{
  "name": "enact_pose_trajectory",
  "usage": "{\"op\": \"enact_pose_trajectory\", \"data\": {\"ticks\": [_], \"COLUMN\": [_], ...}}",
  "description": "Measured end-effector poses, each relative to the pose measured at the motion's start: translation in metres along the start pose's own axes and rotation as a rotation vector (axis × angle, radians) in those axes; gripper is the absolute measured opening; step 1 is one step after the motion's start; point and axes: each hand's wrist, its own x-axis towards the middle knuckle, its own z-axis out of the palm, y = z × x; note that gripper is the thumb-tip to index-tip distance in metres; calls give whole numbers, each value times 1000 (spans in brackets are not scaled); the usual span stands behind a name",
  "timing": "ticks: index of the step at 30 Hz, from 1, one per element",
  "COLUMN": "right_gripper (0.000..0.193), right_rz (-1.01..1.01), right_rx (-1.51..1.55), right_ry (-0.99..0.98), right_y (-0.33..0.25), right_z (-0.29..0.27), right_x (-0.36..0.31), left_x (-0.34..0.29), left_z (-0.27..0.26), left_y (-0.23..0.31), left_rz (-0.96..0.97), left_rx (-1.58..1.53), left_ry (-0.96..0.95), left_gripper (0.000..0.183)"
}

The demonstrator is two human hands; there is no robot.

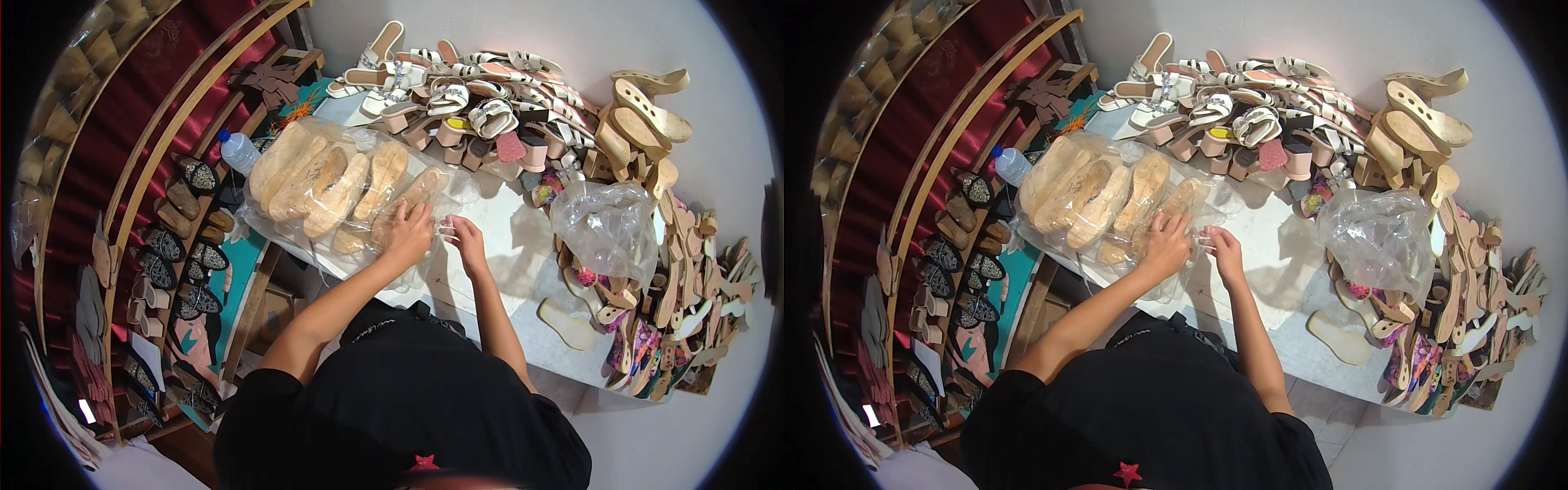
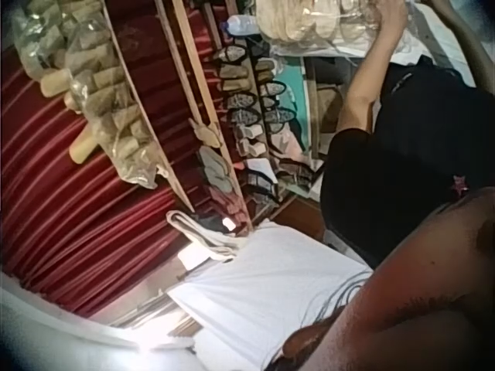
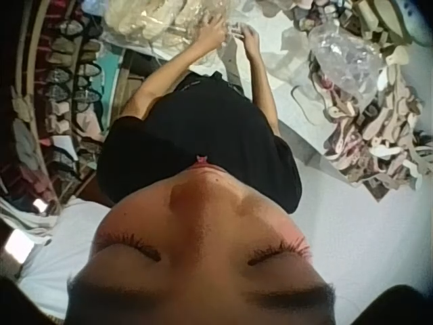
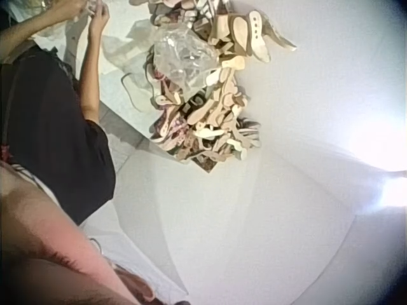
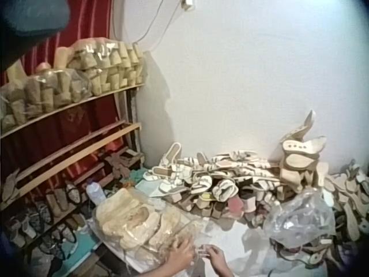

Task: Organizing and bagging wooden shoe lasts for storage or production.

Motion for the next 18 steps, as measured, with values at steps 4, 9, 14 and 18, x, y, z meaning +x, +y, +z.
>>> {"op": "enact_pose_trajectory", "data": {"ticks": [4,9,14,18], "right_gripper": [26,28,21,16], "right_rz": [-222,-293,-339,-327], "right_rx": [-298,-333,-295,-180], "right_ry": [-56,-55,44,173], "right_y": [21,51,58,69], "right_z": [3,2,28,41], "right_x": [15,38,35,40], "left_x": [-8,-21,-42,-40], "left_z": [11,-39,-65,-66], "left_y": [8,24,22,8], "left_rz": [7,37,-103,-278], "left_rx": [448,453,-101,-217], "left_ry": [-66,-323,-186,50], "left_gripper": [52,61,55,52]}}
